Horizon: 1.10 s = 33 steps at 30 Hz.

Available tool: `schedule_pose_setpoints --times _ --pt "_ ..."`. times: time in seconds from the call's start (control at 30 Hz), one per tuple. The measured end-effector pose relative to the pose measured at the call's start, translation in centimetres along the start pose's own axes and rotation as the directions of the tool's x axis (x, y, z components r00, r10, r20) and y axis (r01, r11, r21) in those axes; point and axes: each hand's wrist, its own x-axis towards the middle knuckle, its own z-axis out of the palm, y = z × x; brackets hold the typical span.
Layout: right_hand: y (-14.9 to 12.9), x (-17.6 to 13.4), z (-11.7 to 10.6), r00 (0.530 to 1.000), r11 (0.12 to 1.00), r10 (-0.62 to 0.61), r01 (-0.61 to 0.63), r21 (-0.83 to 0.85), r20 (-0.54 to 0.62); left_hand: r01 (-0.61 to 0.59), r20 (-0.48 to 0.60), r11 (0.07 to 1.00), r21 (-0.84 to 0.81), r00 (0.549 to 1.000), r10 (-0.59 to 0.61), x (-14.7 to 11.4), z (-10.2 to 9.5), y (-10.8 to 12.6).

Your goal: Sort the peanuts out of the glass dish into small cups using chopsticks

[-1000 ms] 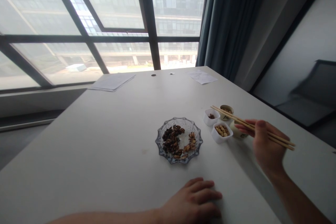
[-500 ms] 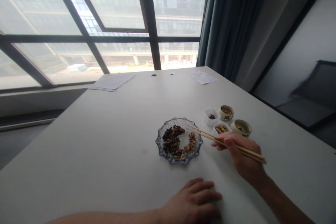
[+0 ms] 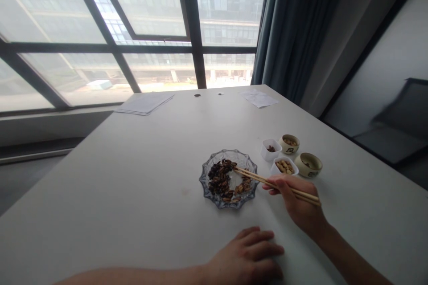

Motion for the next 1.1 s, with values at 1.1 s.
schedule_pose_setpoints --times 1.1 --pt "-0.11 0.07 -0.60 0.971 0.979 0.190 -0.176 0.099 -0.146 -0.008 0.018 1.000 0.001 1.000 0.008 -0.12 -0.11 -0.04"
